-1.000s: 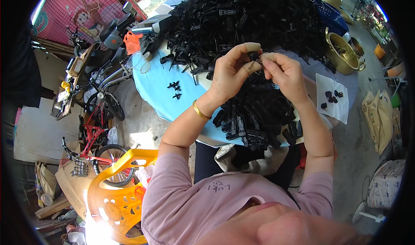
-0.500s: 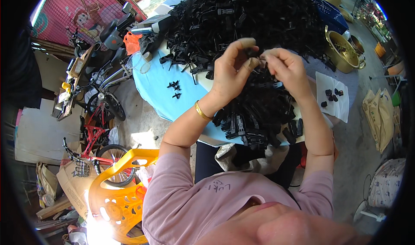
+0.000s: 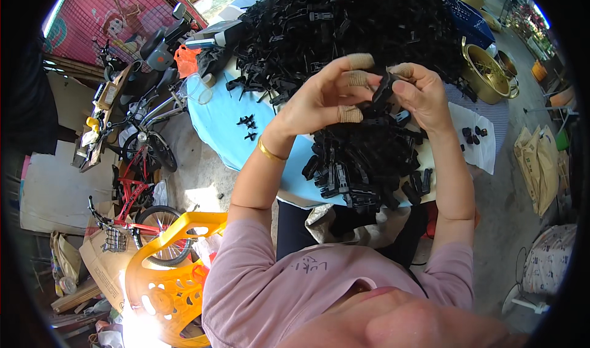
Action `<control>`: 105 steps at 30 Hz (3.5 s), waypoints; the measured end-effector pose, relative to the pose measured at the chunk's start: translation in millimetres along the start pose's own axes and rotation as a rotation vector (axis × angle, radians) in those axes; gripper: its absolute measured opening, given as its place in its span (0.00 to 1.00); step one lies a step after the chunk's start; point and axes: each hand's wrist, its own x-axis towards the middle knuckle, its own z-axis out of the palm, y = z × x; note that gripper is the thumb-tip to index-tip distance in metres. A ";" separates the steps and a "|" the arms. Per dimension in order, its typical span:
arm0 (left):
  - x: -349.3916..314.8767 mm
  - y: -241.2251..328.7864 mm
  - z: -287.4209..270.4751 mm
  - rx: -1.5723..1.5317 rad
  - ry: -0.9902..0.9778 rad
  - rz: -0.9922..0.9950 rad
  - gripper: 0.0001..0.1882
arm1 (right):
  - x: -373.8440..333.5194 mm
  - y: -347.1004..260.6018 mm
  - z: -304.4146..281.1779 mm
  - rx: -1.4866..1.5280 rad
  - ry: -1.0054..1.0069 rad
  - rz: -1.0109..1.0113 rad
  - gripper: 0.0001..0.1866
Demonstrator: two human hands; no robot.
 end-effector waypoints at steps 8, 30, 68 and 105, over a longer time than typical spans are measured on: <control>1.8 -3.0 -8.8 -0.386 -0.158 -0.173 0.43 | -2.2 2.6 6.8 0.225 -0.097 -0.016 0.16; 5.2 -20.2 3.0 -0.026 0.204 0.002 0.09 | -3.9 1.1 24.2 -0.281 0.061 -0.178 0.08; -12.3 17.4 -36.0 1.170 -0.010 0.097 0.15 | 7.6 4.9 -11.0 -0.049 0.060 0.046 0.08; 10.9 -20.3 -9.0 0.961 0.618 0.437 0.22 | 6.6 16.4 11.5 -0.484 0.195 -0.015 0.10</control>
